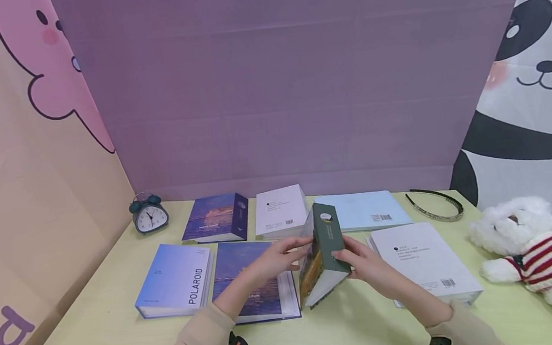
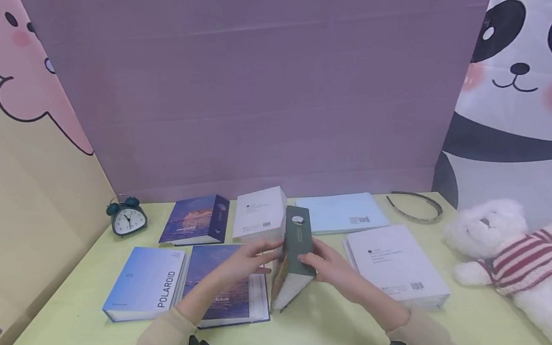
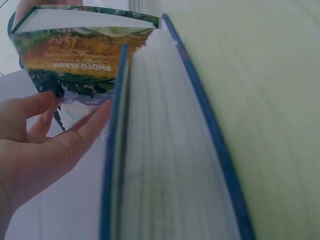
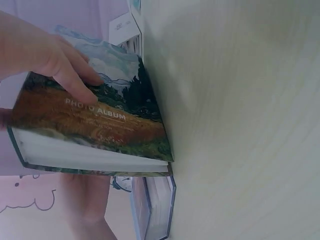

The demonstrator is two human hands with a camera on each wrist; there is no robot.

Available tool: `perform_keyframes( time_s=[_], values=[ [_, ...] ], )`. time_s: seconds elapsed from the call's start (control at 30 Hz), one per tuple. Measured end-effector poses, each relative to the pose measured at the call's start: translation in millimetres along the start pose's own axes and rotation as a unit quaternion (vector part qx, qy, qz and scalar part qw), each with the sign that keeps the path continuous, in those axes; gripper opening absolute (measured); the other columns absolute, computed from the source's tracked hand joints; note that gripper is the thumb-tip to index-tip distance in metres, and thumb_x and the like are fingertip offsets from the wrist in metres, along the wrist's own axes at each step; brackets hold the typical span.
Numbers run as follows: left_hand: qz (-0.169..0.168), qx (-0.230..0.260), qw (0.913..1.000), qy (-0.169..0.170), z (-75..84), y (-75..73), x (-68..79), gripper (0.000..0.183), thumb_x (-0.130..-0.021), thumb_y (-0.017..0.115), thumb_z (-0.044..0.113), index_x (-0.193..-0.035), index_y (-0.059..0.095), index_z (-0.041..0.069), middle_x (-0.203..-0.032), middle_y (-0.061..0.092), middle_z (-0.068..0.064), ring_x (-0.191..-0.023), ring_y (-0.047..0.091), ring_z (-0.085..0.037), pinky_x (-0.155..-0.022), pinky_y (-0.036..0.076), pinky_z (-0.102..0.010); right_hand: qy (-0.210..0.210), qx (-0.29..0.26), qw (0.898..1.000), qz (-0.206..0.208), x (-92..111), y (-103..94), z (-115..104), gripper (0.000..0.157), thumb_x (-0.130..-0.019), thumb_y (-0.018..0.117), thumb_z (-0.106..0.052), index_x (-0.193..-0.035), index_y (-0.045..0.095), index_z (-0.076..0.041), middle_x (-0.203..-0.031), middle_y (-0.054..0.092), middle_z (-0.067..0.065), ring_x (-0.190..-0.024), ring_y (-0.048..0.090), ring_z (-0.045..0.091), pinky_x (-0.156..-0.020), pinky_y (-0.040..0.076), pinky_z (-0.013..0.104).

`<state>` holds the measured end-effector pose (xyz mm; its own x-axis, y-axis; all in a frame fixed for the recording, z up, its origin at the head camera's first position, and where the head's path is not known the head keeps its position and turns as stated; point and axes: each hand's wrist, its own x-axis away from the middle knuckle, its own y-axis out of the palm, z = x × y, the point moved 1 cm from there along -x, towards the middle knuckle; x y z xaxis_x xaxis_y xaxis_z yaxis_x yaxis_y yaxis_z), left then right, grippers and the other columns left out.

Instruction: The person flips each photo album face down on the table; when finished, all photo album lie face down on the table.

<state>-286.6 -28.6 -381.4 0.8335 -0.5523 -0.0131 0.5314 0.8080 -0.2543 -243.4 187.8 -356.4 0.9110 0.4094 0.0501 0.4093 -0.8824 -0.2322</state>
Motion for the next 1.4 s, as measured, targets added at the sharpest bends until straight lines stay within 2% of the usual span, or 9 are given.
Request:
perform_keyframes(
  time_s=[0.23, 0.33, 0.4, 0.53, 0.63, 0.67, 1.03, 1.3, 1.4],
  values=[
    [-0.051, -0.041, 0.9978, -0.011, -6.6, -0.9, 3.4, 0.037, -0.1, 0.045, 0.024, -0.138, 0.049, 0.024, -0.148, 0.038, 0.0, -0.133, 0.041, -0.025, -0.099, 0.046, -0.044, 0.024, 0.019, 0.997, 0.069, -0.3, -6.4, 5.7, 0.072, -0.095, 0.055, -0.033, -0.148, 0.018, -0.003, -0.141, 0.036, 0.024, -0.111, 0.056, 0.021, -0.085, 0.052, 0.033],
    [-0.053, -0.068, 0.9962, -0.008, -7.6, -0.7, 2.7, 0.037, -0.1, 0.045, 0.024, -0.137, 0.05, 0.024, -0.149, 0.038, 0.002, -0.128, 0.046, -0.021, -0.095, 0.048, -0.041, 0.03, 0.037, 0.995, 0.092, 0.5, -8.5, 6.8, 0.076, -0.092, 0.059, -0.034, -0.149, 0.016, -0.007, -0.143, 0.032, 0.02, -0.114, 0.055, 0.026, -0.084, 0.052, 0.032],
    [-0.056, -0.086, 0.9947, -0.01, -7.4, 0.3, 2.8, 0.036, -0.1, 0.045, 0.023, -0.136, 0.051, 0.026, -0.149, 0.037, 0.004, -0.106, 0.057, -0.02, -0.085, 0.05, -0.039, 0.032, 0.049, 0.993, 0.107, 1.1, -10.3, 7.8, 0.079, -0.091, 0.061, -0.035, -0.15, 0.016, -0.01, -0.146, 0.03, 0.018, -0.118, 0.053, 0.032, -0.083, 0.053, 0.032],
    [-0.068, -0.111, 0.9914, -0.016, -6.8, 2.2, 4.0, 0.036, -0.099, 0.047, 0.024, -0.134, 0.052, 0.027, -0.151, 0.034, 0.005, -0.117, 0.052, -0.023, -0.094, 0.045, -0.045, 0.032, 0.076, 0.989, 0.122, 2.5, -13.6, 9.8, 0.081, -0.09, 0.063, -0.034, -0.151, 0.015, -0.011, -0.149, 0.027, 0.019, -0.123, 0.049, 0.04, -0.083, 0.054, 0.035],
    [-0.081, -0.123, 0.9889, -0.021, -6.9, 3.1, 5.7, 0.035, -0.1, 0.047, 0.024, -0.134, 0.053, 0.025, -0.151, 0.033, 0.002, -0.14, 0.03, -0.025, -0.108, 0.034, -0.049, 0.035, 0.096, 0.987, 0.125, 3.0, -16.0, 12.6, 0.082, -0.09, 0.063, -0.034, -0.151, 0.014, -0.01, -0.149, 0.028, 0.021, -0.123, 0.048, 0.042, -0.083, 0.054, 0.038],
    [-0.087, -0.123, 0.9883, -0.024, -7.2, 3.2, 6.1, 0.035, -0.1, 0.046, 0.023, -0.134, 0.053, 0.024, -0.152, 0.033, 0.0, -0.14, 0.029, -0.027, -0.108, 0.033, -0.05, 0.036, 0.102, 0.986, 0.125, 3.3, -16.9, 13.8, 0.083, -0.09, 0.063, -0.034, -0.151, 0.013, -0.009, -0.149, 0.028, 0.022, -0.123, 0.047, 0.043, -0.083, 0.054, 0.038],
    [-0.125, -0.183, 0.974, -0.049, -8.9, 3.7, 11.6, 0.038, -0.1, 0.046, 0.025, -0.138, 0.048, 0.026, -0.148, 0.039, -0.002, -0.137, 0.035, -0.025, -0.106, 0.037, -0.046, 0.057, 0.132, 0.985, 0.091, 9.9, -30.9, 25.7, 0.083, -0.091, 0.06, -0.034, -0.149, 0.012, 0.002, -0.148, 0.026, 0.029, -0.126, 0.044, 0.042, -0.086, 0.052, 0.039],
    [-0.112, -0.168, 0.9784, -0.043, -9.7, 4.2, 11.6, 0.039, -0.1, 0.046, 0.023, -0.138, 0.049, 0.018, -0.144, 0.045, -0.003, -0.131, 0.044, -0.025, -0.105, 0.039, -0.044, 0.092, 0.196, 0.971, 0.1, 15.6, -39.0, 32.2, 0.083, -0.089, 0.061, -0.042, -0.146, 0.022, 0.006, -0.146, 0.031, 0.028, -0.112, 0.056, 0.032, -0.088, 0.05, 0.045],
    [-0.101, -0.17, 0.9792, -0.044, -9.7, 4.9, 10.8, 0.038, -0.099, 0.048, 0.022, -0.137, 0.05, 0.017, -0.141, 0.048, -0.004, -0.128, 0.047, -0.025, -0.102, 0.042, -0.044, 0.088, 0.195, 0.972, 0.101, 17.6, -41.0, 35.9, 0.078, -0.089, 0.061, -0.041, -0.144, 0.029, 0.004, -0.146, 0.032, 0.027, -0.113, 0.055, 0.033, -0.087, 0.051, 0.044]
  ],
)
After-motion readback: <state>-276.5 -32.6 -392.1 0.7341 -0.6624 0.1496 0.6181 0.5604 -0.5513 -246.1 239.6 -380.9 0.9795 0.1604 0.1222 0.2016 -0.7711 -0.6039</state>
